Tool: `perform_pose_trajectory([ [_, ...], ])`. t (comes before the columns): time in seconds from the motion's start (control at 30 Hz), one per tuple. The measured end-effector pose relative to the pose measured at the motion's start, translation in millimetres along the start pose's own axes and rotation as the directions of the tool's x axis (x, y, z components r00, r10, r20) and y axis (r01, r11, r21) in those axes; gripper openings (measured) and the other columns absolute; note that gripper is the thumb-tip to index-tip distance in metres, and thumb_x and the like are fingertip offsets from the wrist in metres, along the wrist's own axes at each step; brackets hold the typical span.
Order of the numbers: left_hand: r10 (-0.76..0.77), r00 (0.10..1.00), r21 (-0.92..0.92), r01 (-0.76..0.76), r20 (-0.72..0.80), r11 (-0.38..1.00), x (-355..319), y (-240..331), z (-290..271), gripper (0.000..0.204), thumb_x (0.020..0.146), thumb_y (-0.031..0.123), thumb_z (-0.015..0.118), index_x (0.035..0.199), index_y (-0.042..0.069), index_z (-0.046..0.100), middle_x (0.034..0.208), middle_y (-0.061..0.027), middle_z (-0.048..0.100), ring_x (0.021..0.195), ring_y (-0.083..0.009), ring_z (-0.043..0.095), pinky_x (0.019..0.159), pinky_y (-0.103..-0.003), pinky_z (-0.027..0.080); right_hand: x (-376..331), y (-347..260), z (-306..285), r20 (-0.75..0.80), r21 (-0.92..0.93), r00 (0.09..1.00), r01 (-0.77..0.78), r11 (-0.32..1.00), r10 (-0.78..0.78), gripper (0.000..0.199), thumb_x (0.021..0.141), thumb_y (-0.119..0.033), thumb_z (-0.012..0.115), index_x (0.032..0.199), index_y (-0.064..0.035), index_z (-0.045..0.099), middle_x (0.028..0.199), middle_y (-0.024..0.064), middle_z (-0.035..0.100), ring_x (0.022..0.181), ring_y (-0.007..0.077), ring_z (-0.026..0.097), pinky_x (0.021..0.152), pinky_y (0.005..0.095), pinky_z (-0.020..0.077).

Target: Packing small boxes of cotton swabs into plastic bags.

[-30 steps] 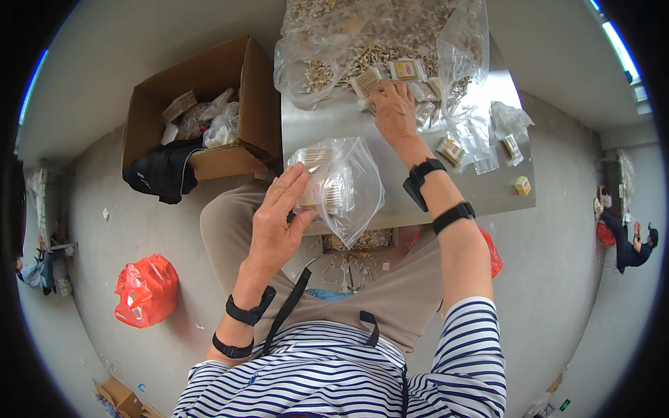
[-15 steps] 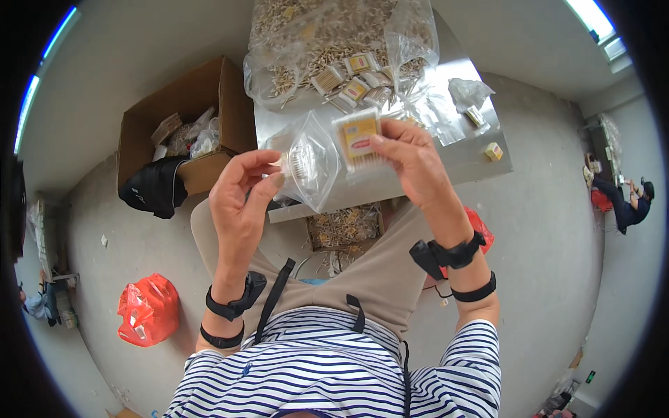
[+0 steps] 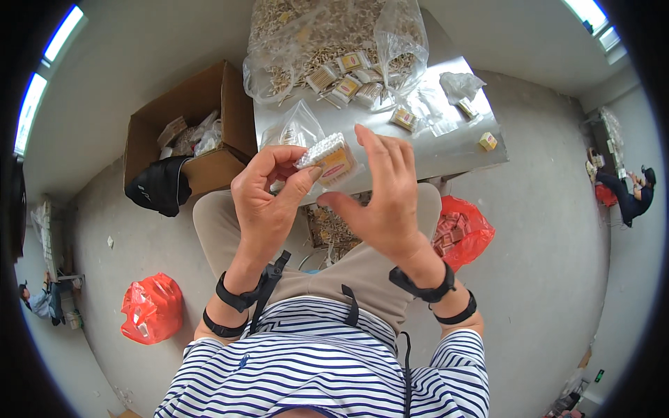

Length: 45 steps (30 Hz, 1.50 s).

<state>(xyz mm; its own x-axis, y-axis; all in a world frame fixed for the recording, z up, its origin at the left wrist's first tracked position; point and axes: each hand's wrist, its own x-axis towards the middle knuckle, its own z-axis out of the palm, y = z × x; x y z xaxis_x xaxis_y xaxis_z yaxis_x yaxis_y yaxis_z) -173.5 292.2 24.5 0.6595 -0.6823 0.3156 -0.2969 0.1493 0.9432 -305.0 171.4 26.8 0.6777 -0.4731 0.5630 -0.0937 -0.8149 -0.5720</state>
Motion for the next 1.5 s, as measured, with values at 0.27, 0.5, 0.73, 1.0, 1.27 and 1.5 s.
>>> perform_pose_trajectory([
  [0.27, 0.141, 0.988, 0.091, -0.135, -0.056, 0.987, -9, 4, 7, 0.020, 0.080, 0.002, 0.078, 0.098, 0.000, 0.069, 0.084, -0.0009, 0.066, 0.072, -0.0061, 0.056, 0.066, -0.022, 0.046, -8, 4, 34, -0.198, -0.146, 0.968, 0.128, 0.981, -0.156, 0.070, 0.065, -0.004, 0.081, 0.128, 0.0085, 0.053, 0.112, 0.0207, 0.062, 0.104, 0.0388, 0.058, 0.093, 0.0463, 0.0464],
  [0.5, 0.183, 0.979, 0.029, -0.181, -0.086, 0.983, -10, 6, 7, 0.016, 0.079, -0.002, 0.075, 0.093, 0.002, 0.068, 0.085, -0.0017, 0.064, 0.072, -0.0076, 0.053, 0.066, -0.023, 0.044, -6, 6, 44, -0.239, -0.044, 0.956, 0.166, 0.985, -0.171, 0.065, 0.067, 0.001, 0.078, 0.126, 0.0092, 0.053, 0.109, 0.0207, 0.062, 0.100, 0.0386, 0.058, 0.091, 0.0445, 0.0463],
  [0.73, 0.123, 0.992, 0.066, -0.122, -0.023, 0.990, -3, 0, -3, 0.024, 0.077, 0.005, 0.080, 0.095, 0.002, 0.066, 0.087, -0.0016, 0.063, 0.073, -0.0074, 0.052, 0.066, -0.023, 0.044, 2, 13, 38, -0.161, -0.057, 0.971, 0.171, 0.984, -0.178, 0.065, 0.069, -0.001, 0.076, 0.128, 0.0097, 0.052, 0.113, 0.0225, 0.062, 0.100, 0.0393, 0.058, 0.090, 0.0452, 0.0476],
  [1.0, 0.217, 0.944, 0.565, -0.041, -0.249, 0.824, 21, -55, -27, 0.034, 0.072, 0.017, 0.084, 0.094, 0.003, 0.062, 0.077, -0.0065, 0.055, 0.068, -0.0189, 0.054, 0.064, -0.031, 0.048, 44, 18, 15, 0.335, -0.178, 0.942, 0.096, 0.979, -0.031, 0.061, 0.070, 0.000, 0.072, 0.129, 0.0035, 0.055, 0.115, 0.0177, 0.063, 0.104, 0.0365, 0.058, 0.091, 0.0447, 0.0484],
  [1.27, 0.099, 0.949, 0.473, 0.058, -0.299, 0.879, 30, -76, -26, 0.010, 0.083, 0.001, 0.065, 0.079, 0.004, 0.056, 0.071, -0.0149, 0.061, 0.063, -0.0364, 0.062, 0.056, -0.043, 0.048, 79, 16, 71, 0.637, -0.362, 0.765, 0.400, 0.842, -0.089, 0.054, 0.072, 0.000, 0.070, 0.125, 0.0007, 0.059, 0.105, 0.0133, 0.062, 0.106, 0.0325, 0.056, 0.091, 0.0436, 0.0486],
  [1.5, 0.143, 0.928, 0.347, -0.016, -0.344, 0.938, 34, -82, -28, 0.009, 0.082, -0.003, 0.064, 0.079, 0.000, 0.057, 0.066, -0.0146, 0.057, 0.055, -0.0253, 0.056, 0.054, -0.033, 0.046, 88, 39, 123, 0.610, -0.193, 0.750, 0.453, 0.870, -0.255, 0.030, 0.073, 0.002, 0.064, 0.103, 0.0011, 0.063, 0.100, 0.0152, 0.065, 0.101, 0.0341, 0.059, 0.085, 0.0406, 0.0513],
])
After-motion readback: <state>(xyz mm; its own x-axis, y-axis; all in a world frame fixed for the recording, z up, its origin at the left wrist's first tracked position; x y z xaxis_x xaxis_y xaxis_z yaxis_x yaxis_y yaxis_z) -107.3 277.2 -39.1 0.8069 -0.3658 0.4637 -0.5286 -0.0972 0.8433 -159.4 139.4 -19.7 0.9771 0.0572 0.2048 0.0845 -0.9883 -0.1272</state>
